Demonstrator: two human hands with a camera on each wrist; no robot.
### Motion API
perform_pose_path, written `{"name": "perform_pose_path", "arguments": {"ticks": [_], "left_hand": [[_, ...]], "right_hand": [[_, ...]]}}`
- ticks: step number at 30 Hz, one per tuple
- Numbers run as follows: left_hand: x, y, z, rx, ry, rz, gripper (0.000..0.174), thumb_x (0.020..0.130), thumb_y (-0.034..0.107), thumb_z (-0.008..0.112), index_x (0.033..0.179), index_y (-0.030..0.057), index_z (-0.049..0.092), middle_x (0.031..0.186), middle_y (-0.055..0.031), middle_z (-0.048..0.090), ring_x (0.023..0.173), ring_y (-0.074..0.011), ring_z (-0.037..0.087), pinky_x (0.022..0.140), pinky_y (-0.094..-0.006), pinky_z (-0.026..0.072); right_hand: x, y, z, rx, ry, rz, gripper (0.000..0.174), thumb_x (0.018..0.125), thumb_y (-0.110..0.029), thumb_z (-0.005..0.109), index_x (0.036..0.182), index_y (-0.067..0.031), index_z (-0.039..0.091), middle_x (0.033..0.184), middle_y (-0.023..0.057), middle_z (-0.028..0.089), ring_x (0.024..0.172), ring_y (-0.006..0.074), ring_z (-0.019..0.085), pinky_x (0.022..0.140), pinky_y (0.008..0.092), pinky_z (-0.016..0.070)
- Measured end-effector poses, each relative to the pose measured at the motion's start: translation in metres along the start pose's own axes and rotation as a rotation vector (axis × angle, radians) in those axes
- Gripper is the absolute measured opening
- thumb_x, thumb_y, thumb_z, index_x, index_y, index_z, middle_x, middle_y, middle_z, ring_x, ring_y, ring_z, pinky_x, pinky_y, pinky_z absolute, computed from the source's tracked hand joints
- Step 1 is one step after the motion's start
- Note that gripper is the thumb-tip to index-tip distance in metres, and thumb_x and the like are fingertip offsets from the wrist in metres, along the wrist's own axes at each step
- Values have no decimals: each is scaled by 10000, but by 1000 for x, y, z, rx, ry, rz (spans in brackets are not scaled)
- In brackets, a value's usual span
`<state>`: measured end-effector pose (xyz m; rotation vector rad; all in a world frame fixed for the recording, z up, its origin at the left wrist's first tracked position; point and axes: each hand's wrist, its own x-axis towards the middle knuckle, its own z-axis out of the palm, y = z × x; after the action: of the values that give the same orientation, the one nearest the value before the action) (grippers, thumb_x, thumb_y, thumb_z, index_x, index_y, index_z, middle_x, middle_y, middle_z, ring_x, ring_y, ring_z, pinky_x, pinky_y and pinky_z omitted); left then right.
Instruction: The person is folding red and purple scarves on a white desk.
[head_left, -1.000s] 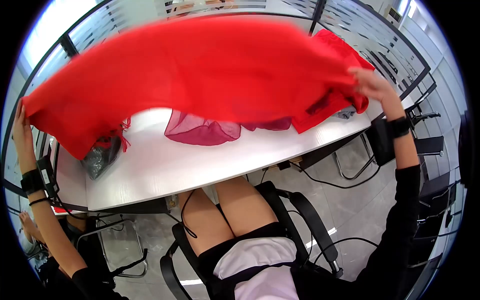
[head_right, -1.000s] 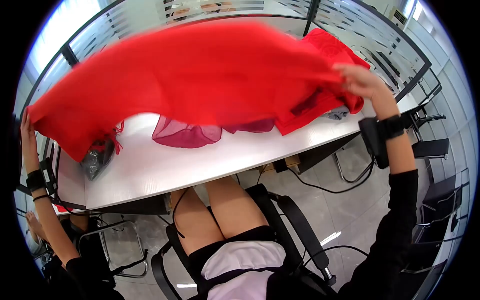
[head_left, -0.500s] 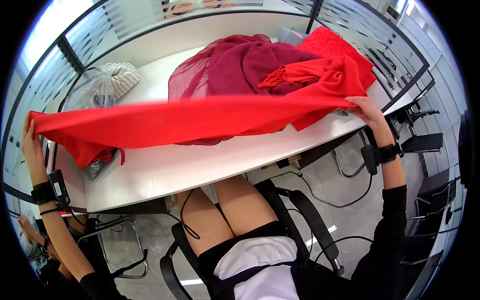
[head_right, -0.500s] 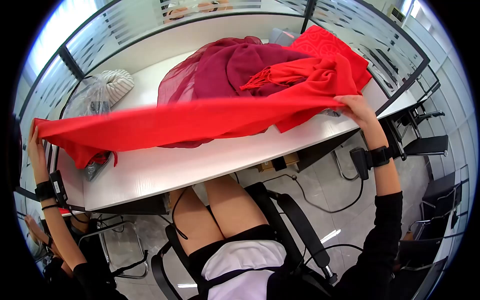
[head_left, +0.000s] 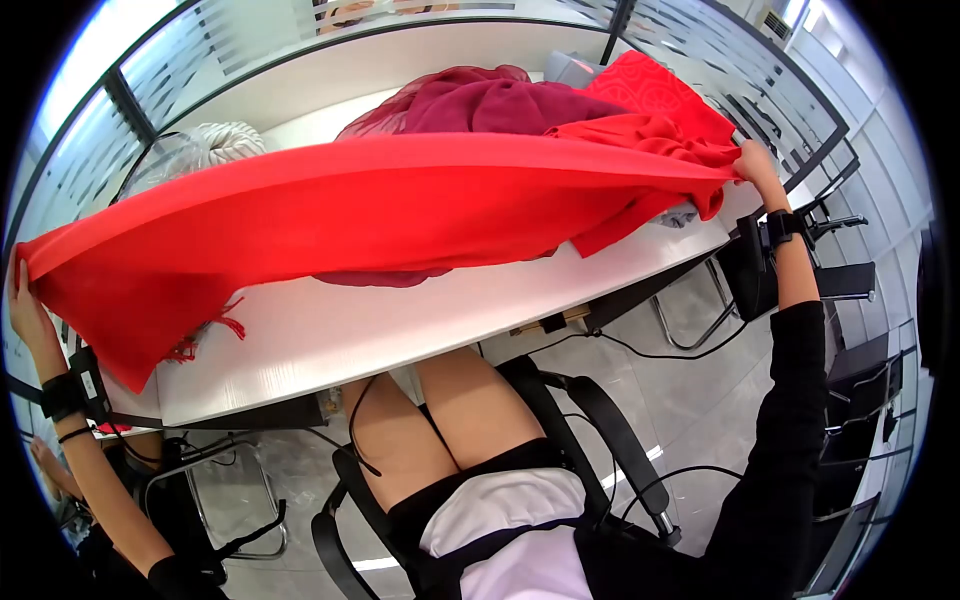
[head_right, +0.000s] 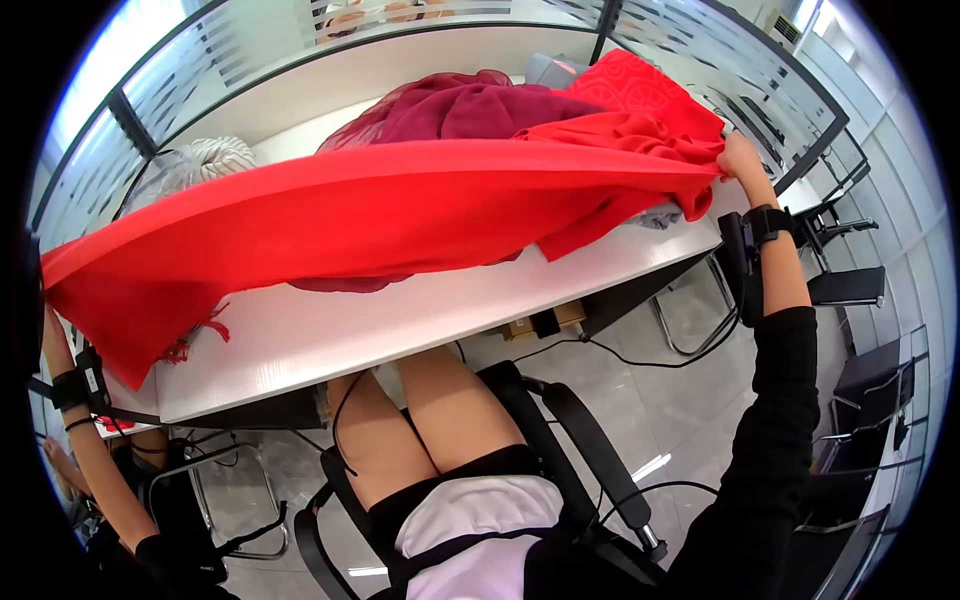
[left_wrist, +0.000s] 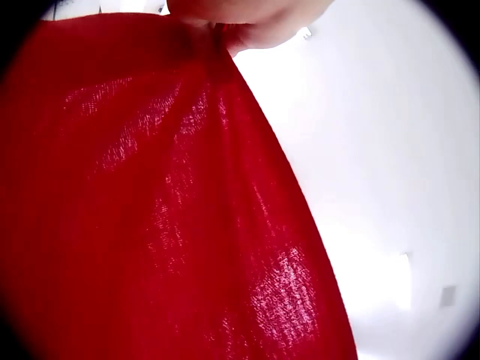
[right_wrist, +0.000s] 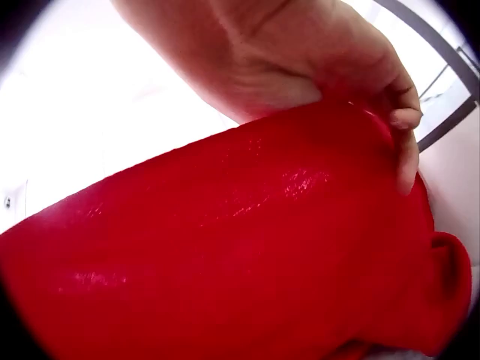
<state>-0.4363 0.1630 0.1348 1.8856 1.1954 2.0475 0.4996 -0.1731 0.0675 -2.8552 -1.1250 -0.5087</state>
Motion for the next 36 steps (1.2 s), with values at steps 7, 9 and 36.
{"name": "perform_pose_path", "arguments": {"ticks": [7, 9, 36], "left_hand": [[-19, -7, 12, 351, -92, 6, 313, 912, 184, 500, 1206, 99, 568, 1212, -64, 564, 1066, -155, 540, 940, -255, 394], [-26, -14, 19, 411, -143, -22, 308, 912, 188, 498, 1203, 117, 574, 1205, -56, 571, 1061, -149, 546, 935, -251, 398], [58, -9, 34, 710, -76, 181, 456, 792, 0, 453, 1247, -15, 446, 1156, -184, 546, 1033, -303, 531, 883, -359, 445]], "right_hand": [[-21, -4, -5, -193, 176, -13, 255, 640, -82, 702, 854, -14, 581, 904, 187, 615, 888, 370, 590, 747, 443, 482], [-11, 5, 12, -236, 286, -105, 250, 637, -71, 686, 854, -13, 577, 879, 187, 610, 870, 376, 581, 738, 451, 470], [83, 42, -125, -329, 483, -38, 503, 794, -37, 486, 1284, -117, 401, 1297, 119, 457, 1009, 363, 566, 818, 455, 489]]}}
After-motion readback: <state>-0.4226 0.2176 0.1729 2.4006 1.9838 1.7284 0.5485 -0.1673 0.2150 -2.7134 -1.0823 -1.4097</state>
